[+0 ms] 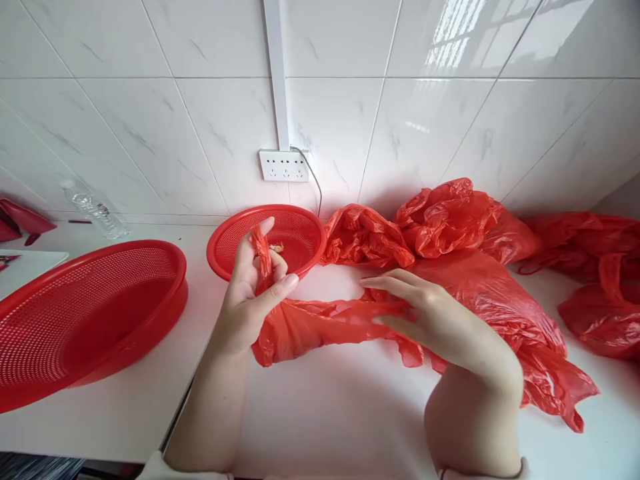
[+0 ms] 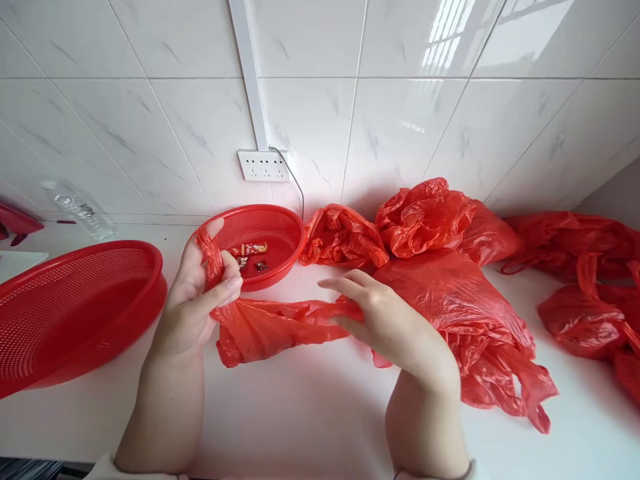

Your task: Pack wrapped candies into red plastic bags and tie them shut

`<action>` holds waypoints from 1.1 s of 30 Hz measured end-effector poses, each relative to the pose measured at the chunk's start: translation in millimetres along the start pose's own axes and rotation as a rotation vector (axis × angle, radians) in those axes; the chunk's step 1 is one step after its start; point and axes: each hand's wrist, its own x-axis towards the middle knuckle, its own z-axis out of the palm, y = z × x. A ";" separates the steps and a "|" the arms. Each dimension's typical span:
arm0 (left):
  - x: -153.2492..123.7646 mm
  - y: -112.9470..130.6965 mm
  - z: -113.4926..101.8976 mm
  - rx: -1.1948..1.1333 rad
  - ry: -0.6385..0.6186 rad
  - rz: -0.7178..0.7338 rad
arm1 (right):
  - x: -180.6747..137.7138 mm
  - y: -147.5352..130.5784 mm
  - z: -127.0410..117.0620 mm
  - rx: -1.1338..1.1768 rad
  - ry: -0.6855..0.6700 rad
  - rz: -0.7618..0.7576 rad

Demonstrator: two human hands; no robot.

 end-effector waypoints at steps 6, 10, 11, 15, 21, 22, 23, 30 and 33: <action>-5.7 -1.4 11.9 0.186 -0.311 -0.121 | 23.8 -31.6 5.8 0.240 0.193 -0.105; -7.8 -11.7 21.6 0.188 -0.449 -0.076 | 52.2 -56.3 18.0 0.476 0.024 -0.496; -7.4 -13.9 21.7 0.154 -0.407 -0.081 | 55.7 -56.1 21.2 0.512 0.029 -0.534; -4.3 -17.0 18.2 -0.025 -0.289 -0.269 | 58.3 -37.0 35.0 0.552 0.132 -0.429; 4.8 -19.3 19.2 -0.089 -0.381 -0.296 | 54.0 -13.8 48.7 0.495 0.314 -0.326; 7.0 -21.0 18.4 -0.083 -0.344 -0.299 | 52.6 -12.2 47.7 0.500 0.339 -0.329; 9.2 -22.7 17.0 -0.071 -0.310 -0.308 | 51.0 -10.9 45.9 0.505 0.332 -0.351; 12.6 -25.2 10.0 0.122 -0.373 -0.183 | 39.5 -5.9 28.7 0.419 -0.128 -0.492; 7.1 -24.0 11.7 0.390 -0.384 0.011 | 40.0 -5.9 27.3 0.445 -0.177 -0.478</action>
